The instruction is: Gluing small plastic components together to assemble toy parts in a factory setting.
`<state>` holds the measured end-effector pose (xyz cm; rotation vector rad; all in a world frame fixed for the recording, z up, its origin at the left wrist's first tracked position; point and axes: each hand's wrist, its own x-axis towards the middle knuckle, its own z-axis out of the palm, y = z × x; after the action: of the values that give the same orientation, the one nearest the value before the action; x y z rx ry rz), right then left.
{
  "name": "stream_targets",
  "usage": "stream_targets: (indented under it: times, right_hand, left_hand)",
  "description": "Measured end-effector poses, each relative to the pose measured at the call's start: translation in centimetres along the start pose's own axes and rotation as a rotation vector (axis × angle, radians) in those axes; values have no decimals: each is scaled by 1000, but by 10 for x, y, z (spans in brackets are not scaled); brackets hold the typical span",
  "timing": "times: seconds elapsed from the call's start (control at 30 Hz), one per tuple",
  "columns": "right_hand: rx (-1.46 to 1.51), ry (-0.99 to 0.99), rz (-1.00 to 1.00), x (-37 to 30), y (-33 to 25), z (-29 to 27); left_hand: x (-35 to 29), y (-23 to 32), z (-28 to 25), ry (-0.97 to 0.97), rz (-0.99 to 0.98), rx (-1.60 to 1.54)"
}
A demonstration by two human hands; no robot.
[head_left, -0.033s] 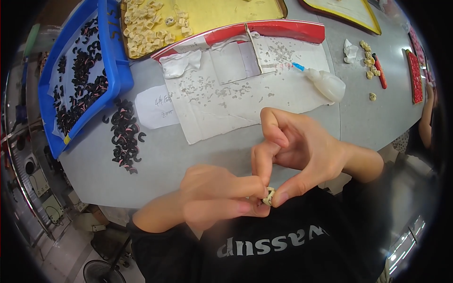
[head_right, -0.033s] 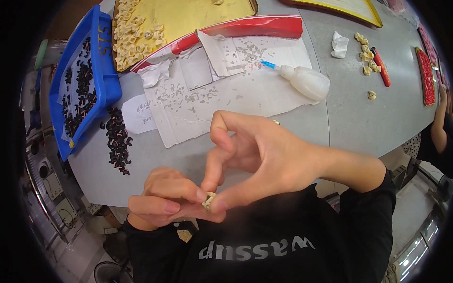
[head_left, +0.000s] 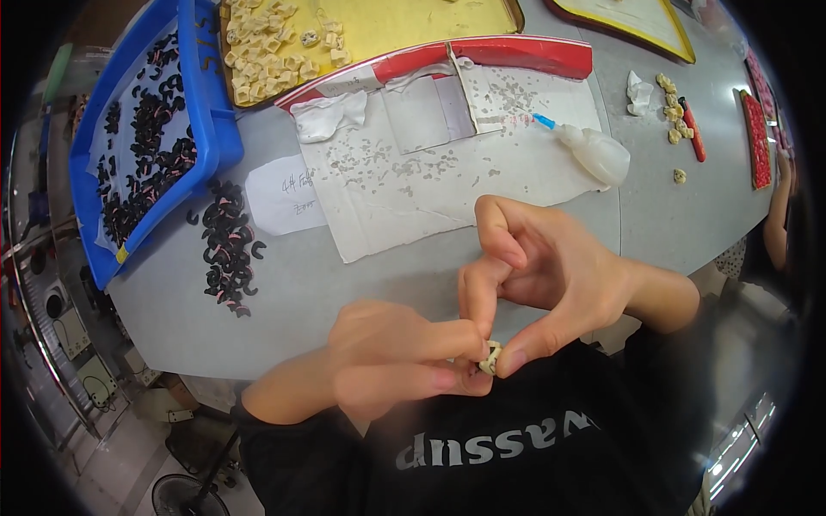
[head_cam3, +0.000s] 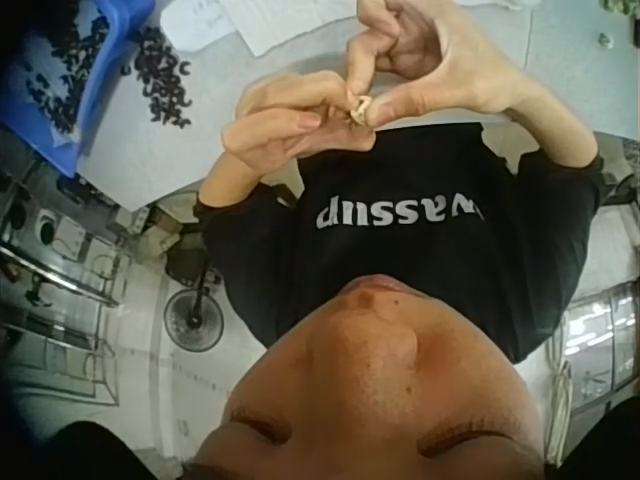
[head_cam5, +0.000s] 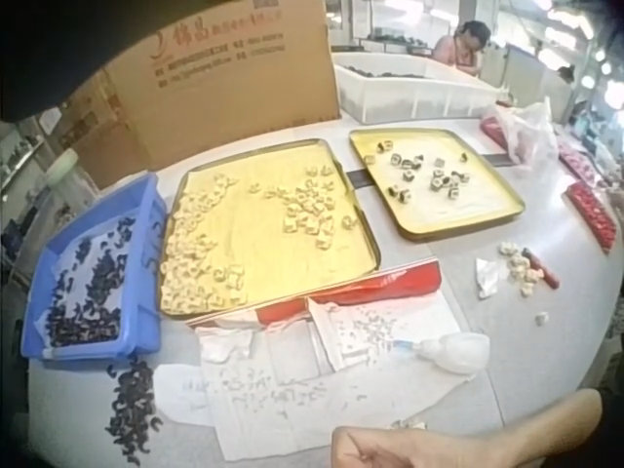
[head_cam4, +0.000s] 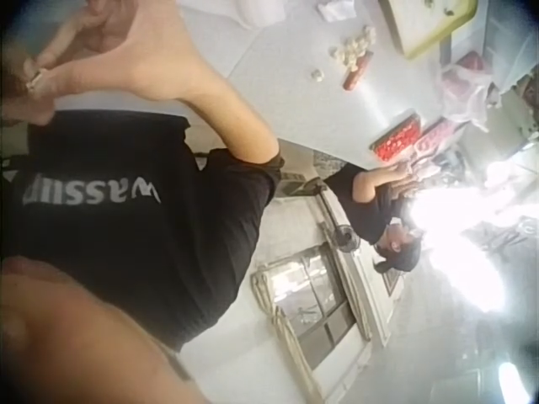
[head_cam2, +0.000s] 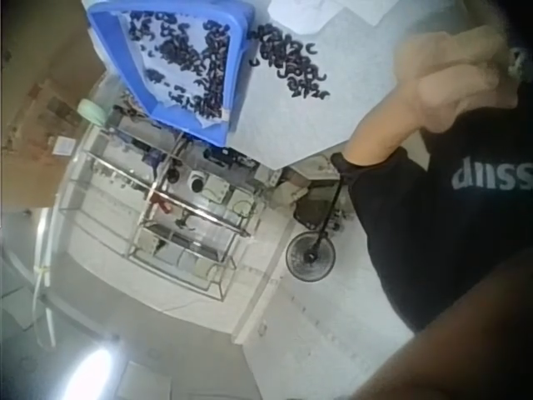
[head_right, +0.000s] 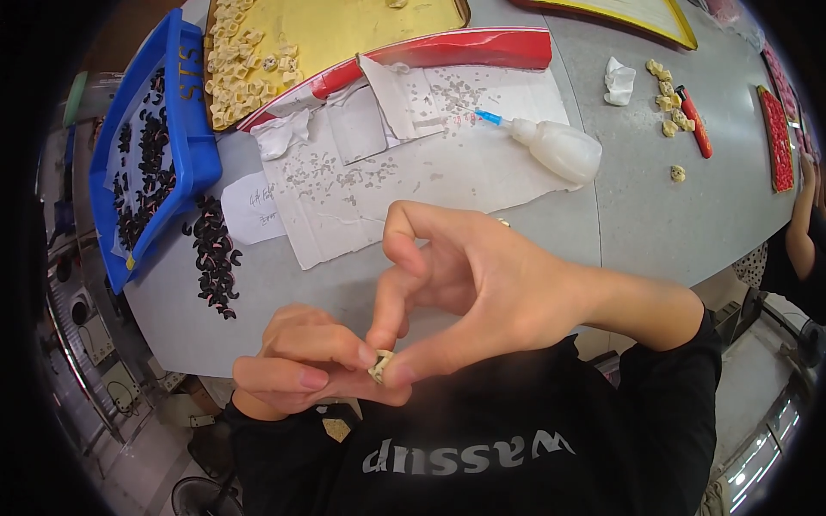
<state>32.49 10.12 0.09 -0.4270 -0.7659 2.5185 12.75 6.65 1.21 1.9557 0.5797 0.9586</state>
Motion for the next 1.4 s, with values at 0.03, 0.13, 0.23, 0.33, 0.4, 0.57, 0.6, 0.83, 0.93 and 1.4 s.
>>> stream_targets:
  times: [0.03, 0.13, 0.23, 0.33, 0.4, 0.57, 0.6, 0.83, 0.93, 1.4]
  right_hand:
    - [1, 0, 1, 0, 0, 0]
    - [11, -4, 8, 1, 1, 0]
    - [20, -5, -3, 1, 2, 0]
    - [-33, 7, -56, 1, -1, 1]
    - [-211, 95, -98, -2, -8, 2]
    - [-932, 200, -491, -3, -15, -9]
    - [-932, 201, -492, -2, -20, -9]
    - [-1286, 62, -678, 3, -22, -7]
    - [-1319, 28, -698, 2, -22, -7]
    - [-1342, 85, -685, 2, -16, -2]
  left_hand:
    - [2, 3, -3, -98, -46, 0]
    - [4, 5, -4, -101, -62, 0]
    - [-1, -3, 1, -14, -20, -94]
    - [6, -6, 25, 451, -169, -643]
    - [8, -13, 17, 293, -97, -487]
    - [6, -16, 16, 404, -420, -621]
    - [7, -16, 15, 436, -521, -759]
    - [15, -10, 8, 258, -727, -1043]
    - [15, -12, 11, 238, -674, -1114]
    - [7, -20, 18, 209, -612, -1350]
